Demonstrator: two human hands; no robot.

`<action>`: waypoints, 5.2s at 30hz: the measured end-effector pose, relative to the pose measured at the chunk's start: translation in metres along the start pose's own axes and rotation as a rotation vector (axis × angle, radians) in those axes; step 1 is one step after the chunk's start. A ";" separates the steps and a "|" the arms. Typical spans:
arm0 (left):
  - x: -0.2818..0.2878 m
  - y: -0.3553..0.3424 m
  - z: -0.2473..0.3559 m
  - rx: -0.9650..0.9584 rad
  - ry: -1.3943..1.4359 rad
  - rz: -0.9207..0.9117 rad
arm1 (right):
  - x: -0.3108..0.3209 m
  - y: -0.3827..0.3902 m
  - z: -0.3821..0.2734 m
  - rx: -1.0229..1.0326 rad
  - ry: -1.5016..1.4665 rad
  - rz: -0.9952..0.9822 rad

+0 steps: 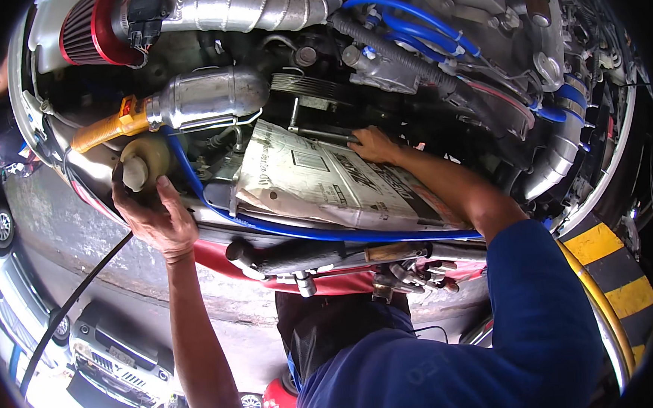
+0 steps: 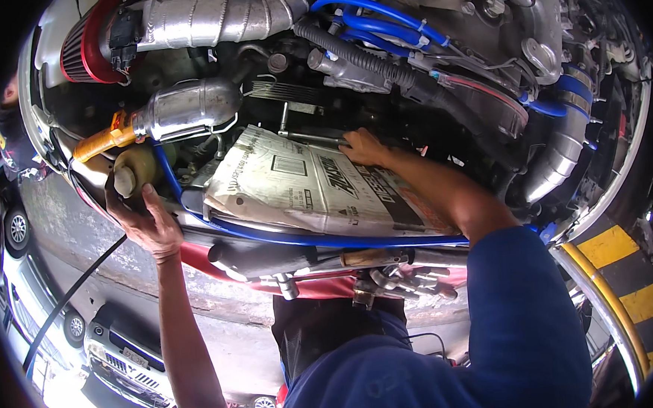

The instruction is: The recorder is working on a car engine, using various tools to adjust or install components while an assistant observes.

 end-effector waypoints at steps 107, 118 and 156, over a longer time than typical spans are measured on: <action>0.008 0.000 -0.006 -0.007 -0.058 0.044 | 0.043 -0.040 -0.165 0.193 0.198 -0.188; 0.009 -0.001 -0.002 -0.035 -0.069 0.047 | 0.013 -0.074 -0.183 0.082 0.827 -0.296; 0.019 -0.004 0.001 -0.066 -0.063 0.041 | 0.084 0.032 -0.163 -0.138 0.494 -0.083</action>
Point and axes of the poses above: each hand's wrist, its own y-axis away from the middle knuckle, its own x-axis out of the back of the hand, z = x × y, the point moved 5 cm from there along -y, towards the middle knuckle, and after that the axes turned 11 degrees about -z, right-handed, at the moved point
